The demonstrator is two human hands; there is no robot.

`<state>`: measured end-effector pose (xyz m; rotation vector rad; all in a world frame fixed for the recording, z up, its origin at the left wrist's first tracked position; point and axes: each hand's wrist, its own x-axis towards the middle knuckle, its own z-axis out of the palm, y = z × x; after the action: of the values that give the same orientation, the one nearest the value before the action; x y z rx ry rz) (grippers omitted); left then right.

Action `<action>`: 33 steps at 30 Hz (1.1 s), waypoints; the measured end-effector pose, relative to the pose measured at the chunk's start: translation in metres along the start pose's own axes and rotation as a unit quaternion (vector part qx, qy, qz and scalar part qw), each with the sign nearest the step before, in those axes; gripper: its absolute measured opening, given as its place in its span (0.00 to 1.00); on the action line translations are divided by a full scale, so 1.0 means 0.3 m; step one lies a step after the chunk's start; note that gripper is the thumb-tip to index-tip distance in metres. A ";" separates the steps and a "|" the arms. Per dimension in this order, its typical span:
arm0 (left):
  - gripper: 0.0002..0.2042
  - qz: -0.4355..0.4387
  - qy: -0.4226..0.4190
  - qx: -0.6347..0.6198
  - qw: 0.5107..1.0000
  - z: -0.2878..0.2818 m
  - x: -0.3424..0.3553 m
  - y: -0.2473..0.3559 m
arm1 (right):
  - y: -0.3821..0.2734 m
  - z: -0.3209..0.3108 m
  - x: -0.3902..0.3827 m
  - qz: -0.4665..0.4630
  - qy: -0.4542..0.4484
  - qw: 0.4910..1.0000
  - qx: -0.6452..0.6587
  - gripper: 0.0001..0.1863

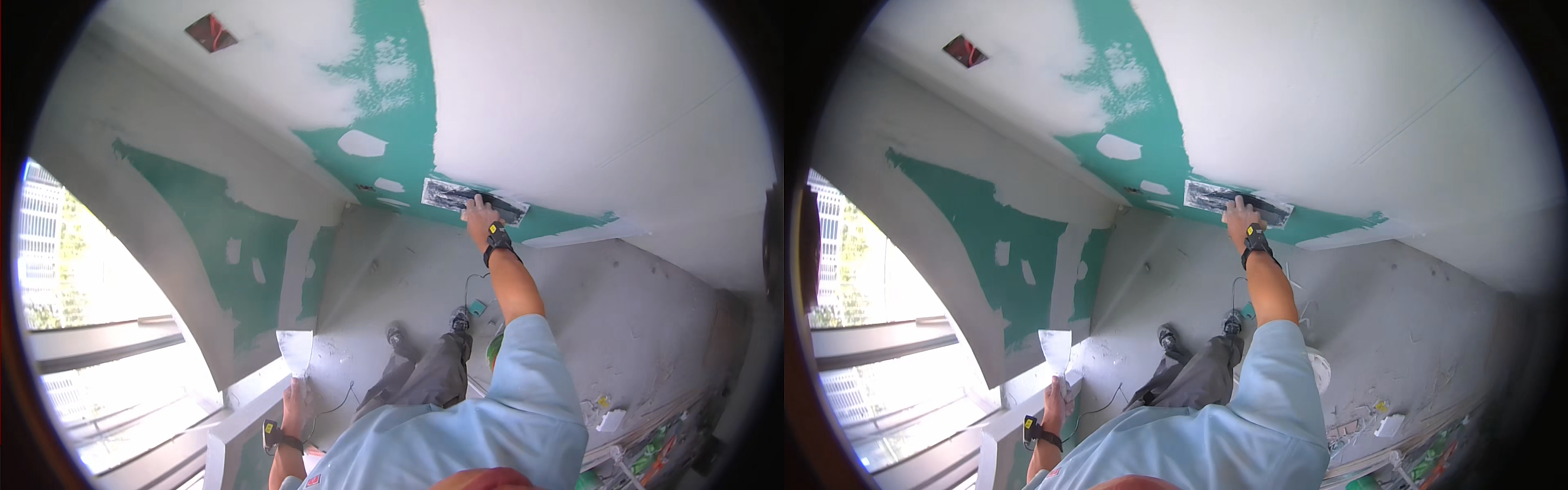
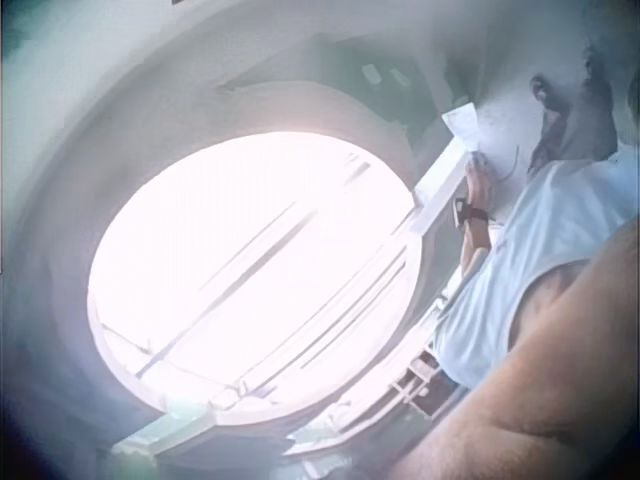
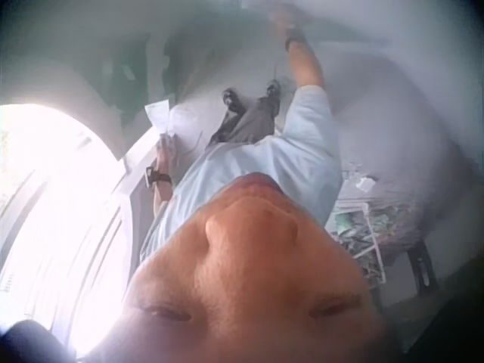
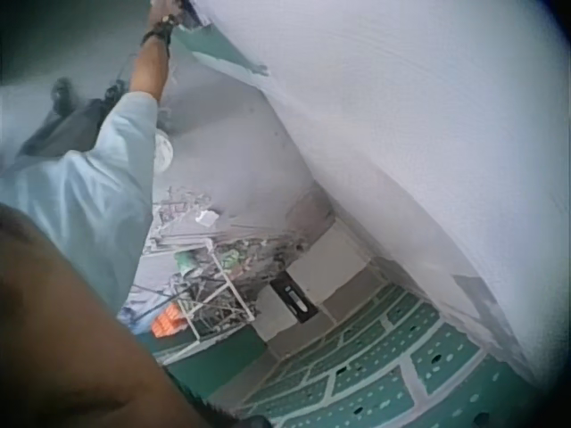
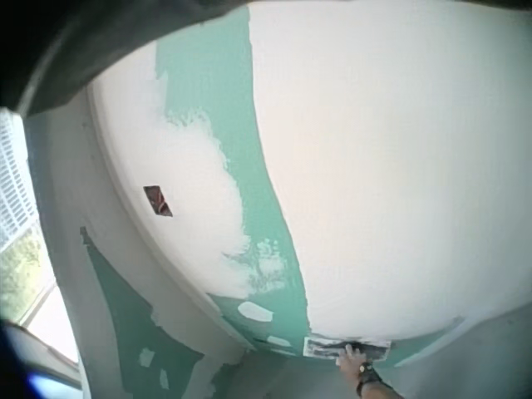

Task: Skimming and smoothing plaster compound on walls and ceiling using a trowel and putty knife.

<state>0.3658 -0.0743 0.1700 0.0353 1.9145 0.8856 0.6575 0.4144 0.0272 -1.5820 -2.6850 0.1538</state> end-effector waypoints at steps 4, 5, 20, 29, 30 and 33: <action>0.22 0.069 -0.045 -0.078 0.994 0.093 -0.066 0.094 | -0.010 -0.012 -0.058 0.031 -0.026 0.993 0.111 0.11; 0.21 0.105 -0.075 -0.087 0.988 0.111 -0.069 0.131 | -0.015 -0.074 -0.097 0.014 -0.043 0.984 0.170 0.12; 0.21 0.313 -0.524 0.030 0.792 0.425 -0.272 0.731 | -0.056 -1.419 -0.588 -0.224 0.094 0.451 0.859 0.28; 0.22 0.544 -0.435 0.163 0.699 0.428 -0.422 0.841 | -0.216 -1.489 -0.745 -0.259 0.092 0.435 0.858 0.21; 0.22 0.543 -0.437 0.171 0.697 0.425 -0.441 0.854 | -0.257 -1.466 -0.735 -0.255 0.073 0.445 0.855 0.20; 0.23 0.505 -0.470 0.139 0.710 0.411 -0.463 0.847 | -0.345 -1.389 -0.711 -0.234 0.005 0.572 0.786 0.18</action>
<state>0.4485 0.1281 0.3964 1.5468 0.8860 0.9325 0.6994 0.2090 0.4583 -0.2012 -1.4329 1.7537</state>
